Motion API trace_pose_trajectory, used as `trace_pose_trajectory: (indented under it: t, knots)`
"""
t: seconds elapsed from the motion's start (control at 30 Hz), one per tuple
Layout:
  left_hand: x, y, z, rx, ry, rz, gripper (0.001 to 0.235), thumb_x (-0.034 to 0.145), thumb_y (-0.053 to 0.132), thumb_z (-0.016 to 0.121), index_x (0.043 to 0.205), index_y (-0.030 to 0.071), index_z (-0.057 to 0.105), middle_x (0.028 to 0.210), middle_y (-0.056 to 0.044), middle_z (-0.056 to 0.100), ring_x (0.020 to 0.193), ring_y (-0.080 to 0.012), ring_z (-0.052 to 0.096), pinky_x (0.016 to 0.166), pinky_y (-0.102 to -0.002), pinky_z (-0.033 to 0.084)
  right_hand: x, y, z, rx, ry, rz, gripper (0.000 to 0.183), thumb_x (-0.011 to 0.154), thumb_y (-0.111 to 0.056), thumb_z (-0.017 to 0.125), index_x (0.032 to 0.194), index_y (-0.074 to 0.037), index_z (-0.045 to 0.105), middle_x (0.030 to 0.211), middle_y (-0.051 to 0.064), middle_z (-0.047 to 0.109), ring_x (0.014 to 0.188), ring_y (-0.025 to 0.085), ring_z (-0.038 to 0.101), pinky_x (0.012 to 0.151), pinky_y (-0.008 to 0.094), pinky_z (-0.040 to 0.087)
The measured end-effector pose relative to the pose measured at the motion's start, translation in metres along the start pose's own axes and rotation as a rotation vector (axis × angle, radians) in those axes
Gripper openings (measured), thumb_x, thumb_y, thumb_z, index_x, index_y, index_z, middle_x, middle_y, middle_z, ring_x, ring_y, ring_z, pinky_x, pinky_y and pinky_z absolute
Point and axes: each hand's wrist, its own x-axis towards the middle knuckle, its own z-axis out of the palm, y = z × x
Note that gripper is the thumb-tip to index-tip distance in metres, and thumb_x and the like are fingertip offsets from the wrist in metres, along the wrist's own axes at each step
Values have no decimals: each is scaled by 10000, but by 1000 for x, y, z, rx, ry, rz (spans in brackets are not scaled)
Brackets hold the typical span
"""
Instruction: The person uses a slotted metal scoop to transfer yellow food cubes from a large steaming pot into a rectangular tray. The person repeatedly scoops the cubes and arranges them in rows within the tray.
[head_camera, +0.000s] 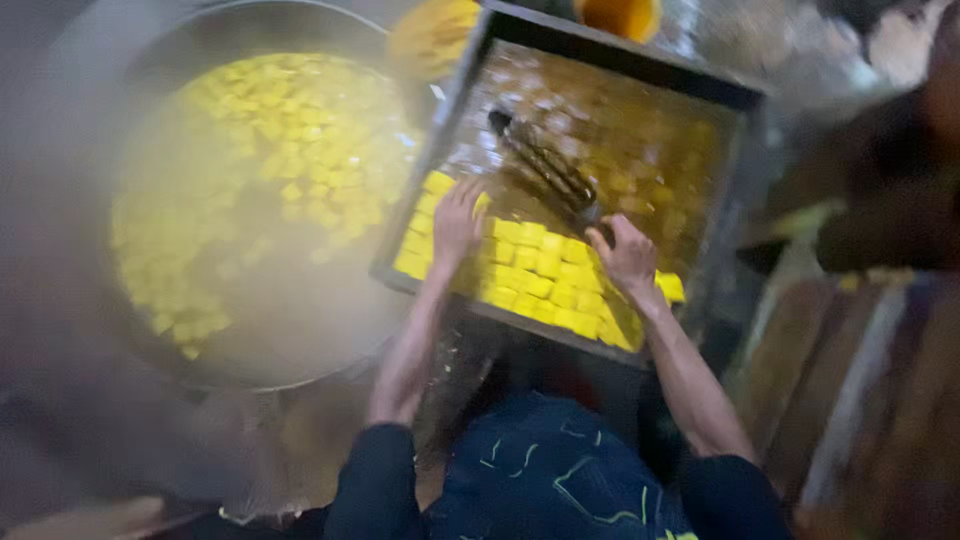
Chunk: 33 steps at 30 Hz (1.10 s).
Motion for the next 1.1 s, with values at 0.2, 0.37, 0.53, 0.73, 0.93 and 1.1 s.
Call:
trace_pose_trajectory:
  t: [0.2,0.37,0.53,0.73,0.93,1.1]
  knots:
    - [30,-12,38,646,0,271,389,955,483,583,1158,159,656,1192,-85,680,1126,-300,616,924,-570,465,-101,97,-107,464,154,476,289,1048,-231,650,1201,13,661,971,100,724,813,144,703,693,312,588]
    - [-24,115,126,-727,-51,-15,376,1054,250,414,1314,74,622,1319,-186,608,1273,-374,536,1128,-510,396,-201,174,-145,490,378,778,265,1079,-211,653,1205,21,639,933,48,707,783,111,670,662,279,551]
    - [-39,247,219,-67,-503,513,606,623,106,675,1226,158,634,1260,-133,598,1216,-321,529,1063,-597,319,-259,215,-131,560,437,848,209,1093,-184,652,1143,19,661,869,51,684,697,105,622,624,268,505]
    - [-32,268,223,273,-550,115,377,873,210,627,1204,31,611,1223,-174,572,1217,-351,536,1097,-523,382,-253,215,-137,492,369,716,202,1118,-144,621,1193,40,660,968,69,687,816,108,628,700,287,532]
    - [-74,277,143,14,-415,282,643,921,406,585,1416,-4,580,1491,-223,521,1430,-361,426,1210,-526,279,-203,207,-117,517,291,724,291,1122,-208,627,1220,66,638,932,93,701,768,146,648,692,292,527]
    - [-106,217,16,-138,-412,133,241,901,331,599,969,125,702,1008,-126,696,941,-341,657,804,-534,493,-117,142,-84,584,182,601,354,1078,-235,662,1267,60,615,910,78,700,762,130,642,657,272,517]
